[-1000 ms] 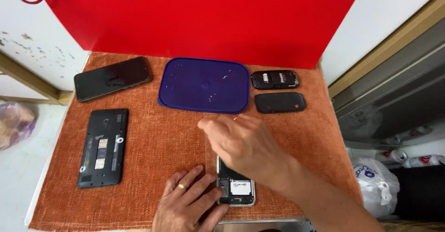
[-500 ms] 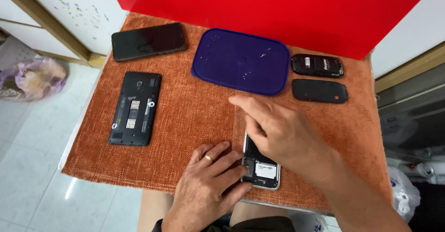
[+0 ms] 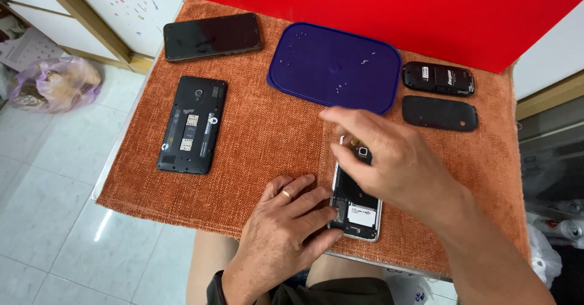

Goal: Removing the back cover of a mobile phone and using a precision tool to work on internal parts.

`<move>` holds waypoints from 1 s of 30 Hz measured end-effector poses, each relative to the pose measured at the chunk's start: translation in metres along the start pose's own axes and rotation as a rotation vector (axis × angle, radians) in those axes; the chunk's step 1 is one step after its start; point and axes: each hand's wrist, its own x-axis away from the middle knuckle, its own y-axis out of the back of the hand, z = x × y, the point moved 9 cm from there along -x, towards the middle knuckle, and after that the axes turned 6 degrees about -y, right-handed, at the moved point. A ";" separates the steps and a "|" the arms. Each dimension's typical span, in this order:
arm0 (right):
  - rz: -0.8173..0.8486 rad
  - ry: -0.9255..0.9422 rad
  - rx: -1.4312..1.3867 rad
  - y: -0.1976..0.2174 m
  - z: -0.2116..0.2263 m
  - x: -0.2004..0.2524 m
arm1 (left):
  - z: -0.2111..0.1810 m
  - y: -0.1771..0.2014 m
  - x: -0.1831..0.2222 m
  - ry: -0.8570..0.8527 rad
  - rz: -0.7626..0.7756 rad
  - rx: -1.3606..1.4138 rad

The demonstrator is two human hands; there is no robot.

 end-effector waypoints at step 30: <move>0.005 0.006 0.128 -0.003 -0.007 0.006 | 0.012 -0.031 0.007 0.133 0.225 -0.114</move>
